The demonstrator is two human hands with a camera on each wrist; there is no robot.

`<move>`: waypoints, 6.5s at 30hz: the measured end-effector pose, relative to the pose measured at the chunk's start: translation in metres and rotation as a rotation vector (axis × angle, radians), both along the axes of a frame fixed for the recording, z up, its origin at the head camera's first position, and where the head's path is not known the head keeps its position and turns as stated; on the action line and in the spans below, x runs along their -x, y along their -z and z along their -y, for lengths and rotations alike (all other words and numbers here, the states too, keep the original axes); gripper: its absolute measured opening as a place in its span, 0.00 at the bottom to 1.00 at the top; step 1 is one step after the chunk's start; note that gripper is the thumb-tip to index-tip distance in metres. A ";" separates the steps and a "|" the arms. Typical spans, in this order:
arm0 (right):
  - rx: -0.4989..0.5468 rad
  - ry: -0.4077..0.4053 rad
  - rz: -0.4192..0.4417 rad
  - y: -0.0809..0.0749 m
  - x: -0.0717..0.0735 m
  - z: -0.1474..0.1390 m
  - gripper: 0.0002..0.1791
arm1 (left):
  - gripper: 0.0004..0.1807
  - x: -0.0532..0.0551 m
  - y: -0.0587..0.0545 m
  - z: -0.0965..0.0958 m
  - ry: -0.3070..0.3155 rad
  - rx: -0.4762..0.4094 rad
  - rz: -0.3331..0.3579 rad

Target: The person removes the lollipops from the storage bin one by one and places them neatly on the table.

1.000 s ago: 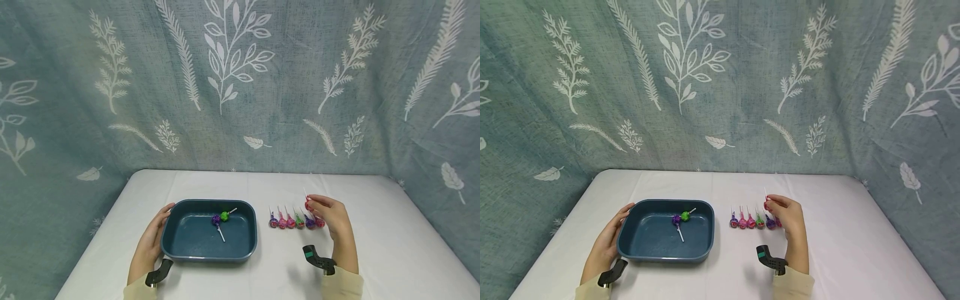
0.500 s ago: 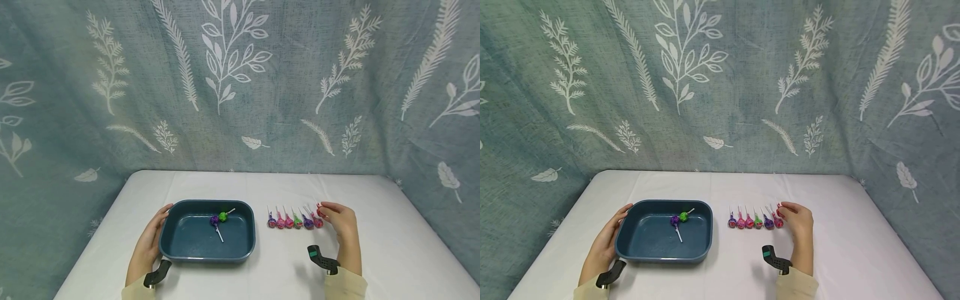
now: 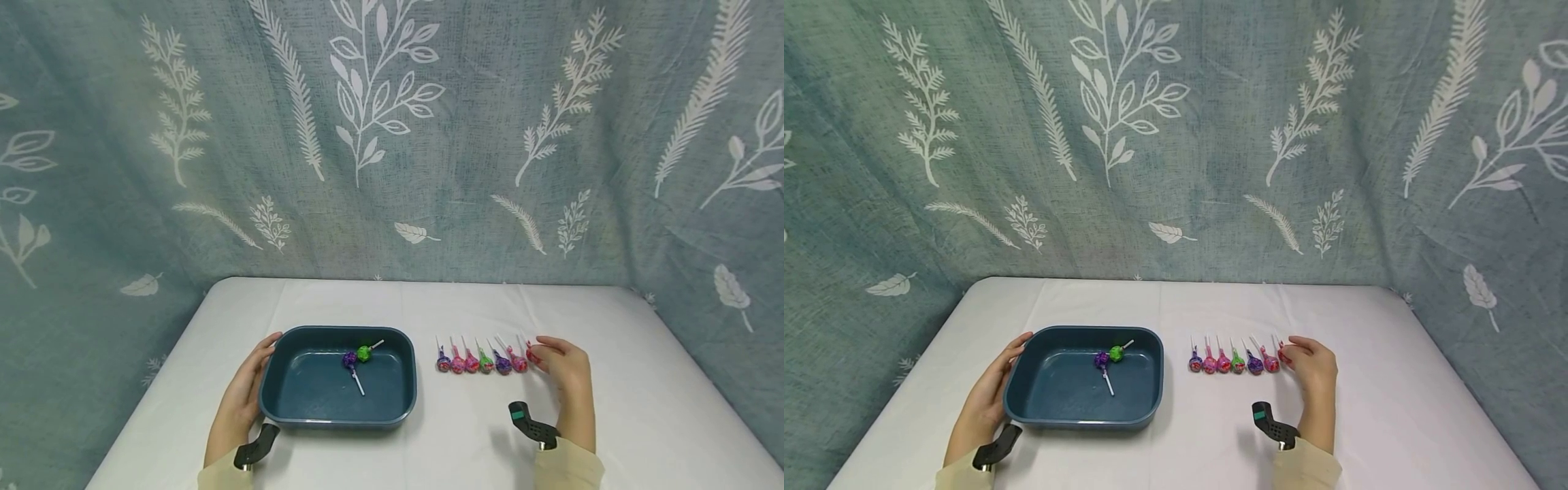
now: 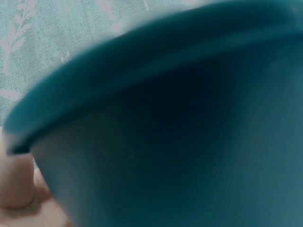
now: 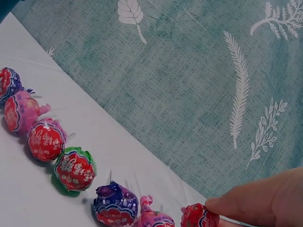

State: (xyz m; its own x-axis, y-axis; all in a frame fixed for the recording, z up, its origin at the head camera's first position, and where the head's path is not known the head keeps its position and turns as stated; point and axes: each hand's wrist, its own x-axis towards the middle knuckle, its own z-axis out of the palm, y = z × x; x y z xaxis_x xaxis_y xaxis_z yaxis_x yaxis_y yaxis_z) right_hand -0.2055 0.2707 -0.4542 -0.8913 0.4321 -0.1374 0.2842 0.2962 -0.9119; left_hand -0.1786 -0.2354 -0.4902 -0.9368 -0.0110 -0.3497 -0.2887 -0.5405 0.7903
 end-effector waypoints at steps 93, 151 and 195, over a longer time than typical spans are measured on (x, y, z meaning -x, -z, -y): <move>-0.155 -0.021 0.003 0.072 0.043 -0.051 0.27 | 0.22 0.004 0.008 0.000 -0.025 0.019 0.009; 0.203 -0.974 0.079 -0.015 -0.002 0.238 0.21 | 0.25 -0.001 -0.001 -0.002 -0.008 0.051 -0.010; -0.064 -0.974 0.021 0.001 -0.001 0.259 0.09 | 0.24 0.003 0.009 -0.001 -0.029 0.054 -0.030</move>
